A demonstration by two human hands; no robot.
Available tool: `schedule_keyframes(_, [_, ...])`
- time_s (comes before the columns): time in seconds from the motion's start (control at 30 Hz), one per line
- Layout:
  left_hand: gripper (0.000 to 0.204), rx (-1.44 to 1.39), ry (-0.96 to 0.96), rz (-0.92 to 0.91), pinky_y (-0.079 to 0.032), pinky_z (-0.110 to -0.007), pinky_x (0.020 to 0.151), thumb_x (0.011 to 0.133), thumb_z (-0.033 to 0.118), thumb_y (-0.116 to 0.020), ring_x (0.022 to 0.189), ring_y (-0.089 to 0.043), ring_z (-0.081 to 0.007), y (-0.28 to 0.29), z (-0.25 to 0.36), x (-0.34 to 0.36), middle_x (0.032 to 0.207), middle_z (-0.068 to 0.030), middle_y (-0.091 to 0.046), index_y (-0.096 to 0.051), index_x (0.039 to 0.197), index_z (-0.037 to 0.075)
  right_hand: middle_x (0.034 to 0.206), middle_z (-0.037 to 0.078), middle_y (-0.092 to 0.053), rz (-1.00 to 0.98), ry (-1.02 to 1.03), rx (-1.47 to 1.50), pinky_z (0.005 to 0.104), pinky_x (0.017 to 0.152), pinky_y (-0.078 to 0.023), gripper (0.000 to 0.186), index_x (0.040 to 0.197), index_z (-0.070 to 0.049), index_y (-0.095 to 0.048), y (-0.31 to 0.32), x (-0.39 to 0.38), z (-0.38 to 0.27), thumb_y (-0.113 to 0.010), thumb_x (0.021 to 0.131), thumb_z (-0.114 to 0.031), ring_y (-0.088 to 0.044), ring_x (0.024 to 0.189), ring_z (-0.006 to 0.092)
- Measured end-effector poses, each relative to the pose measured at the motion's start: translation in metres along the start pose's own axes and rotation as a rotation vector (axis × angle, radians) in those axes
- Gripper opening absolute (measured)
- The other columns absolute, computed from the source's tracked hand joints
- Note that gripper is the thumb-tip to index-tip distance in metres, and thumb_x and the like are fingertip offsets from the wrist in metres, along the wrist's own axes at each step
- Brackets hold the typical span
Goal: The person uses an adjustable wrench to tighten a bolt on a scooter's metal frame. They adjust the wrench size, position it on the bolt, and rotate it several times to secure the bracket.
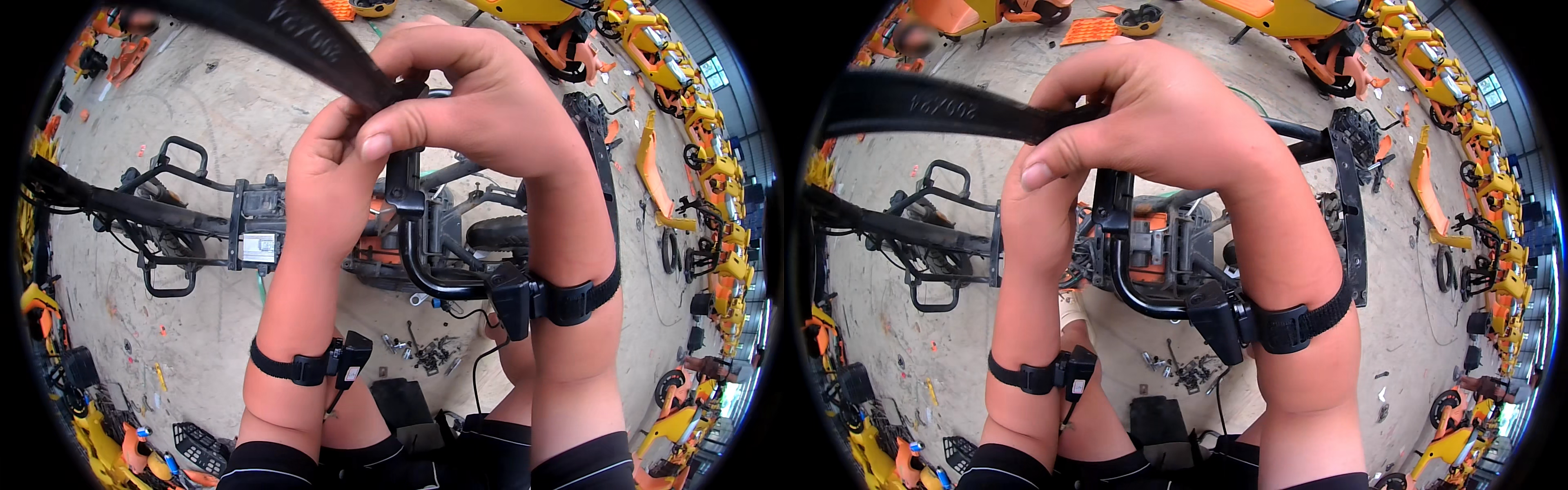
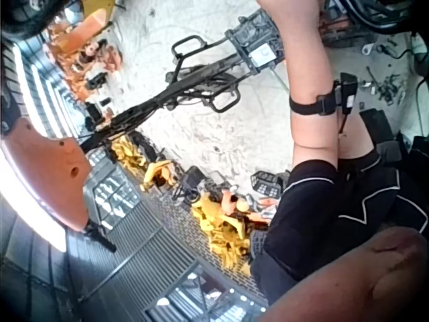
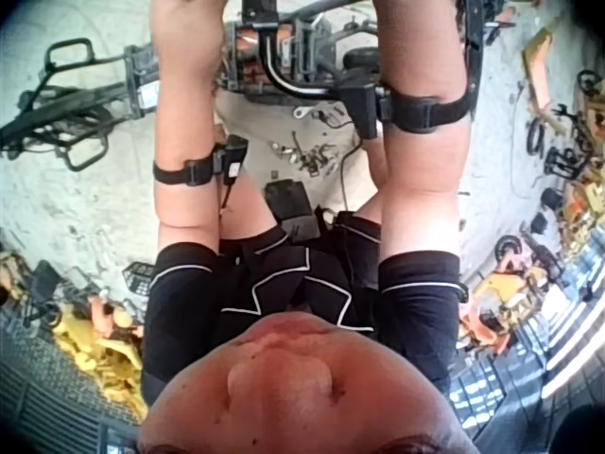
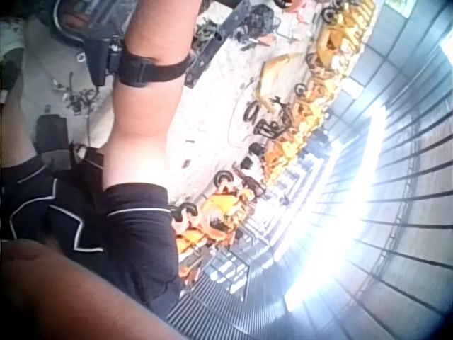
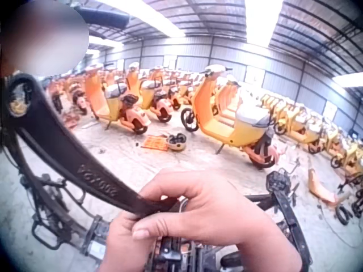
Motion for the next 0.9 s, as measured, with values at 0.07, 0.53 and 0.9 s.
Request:
schedule_keyframes(0.07, [0.042,0.098,-0.003,-0.005,-0.05,-0.032,0.103,0.096,0.0,-0.063,0.119,-0.062,-0.0183,-0.001,0.006,-0.004,0.131,-0.0141,-0.064,-0.054,0.136,-0.006,0.081,0.005,-0.07,0.032,0.046,-0.073,0.0274,0.071,-0.052,0.04,0.097,-0.001,-0.075,-0.003,0.002,-0.003,-0.092,0.07,-0.026,-0.064,0.077,0.0131])
schedule_keyframes(0.53, [0.036,0.076,-0.121,0.056,-0.048,-0.03,0.1,0.099,0.004,-0.065,0.116,-0.06,-0.0157,-0.001,-0.001,-0.007,0.126,-0.0075,-0.063,-0.053,0.132,-0.003,0.074,0.009,-0.07,0.25,0.136,-0.261,0.032,0.062,-0.053,0.033,0.089,-0.004,-0.075,-0.018,0.01,-0.003,-0.085,0.077,-0.033,-0.065,0.064,0.0217])
schedule_keyframes(0.9, [0.028,-0.042,-0.095,0.015,-0.052,-0.03,0.094,0.101,0.01,-0.063,0.103,-0.066,-0.017,0.0,-0.009,0.012,0.11,-0.0123,-0.07,-0.056,0.123,-0.005,0.098,0.005,-0.075,0.101,-0.144,0.468,0.0264,0.069,-0.052,0.032,0.116,-0.002,-0.071,-0.018,0.011,0.018,-0.057,0.103,-0.028,-0.064,0.078,0.0096])
Point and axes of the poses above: each hand's wrist, its own x-axis towards the middle knuckle, its own y-axis out of the back of the hand, z = x × y, the point moved 2 cm from there along x, towards the middle knuckle
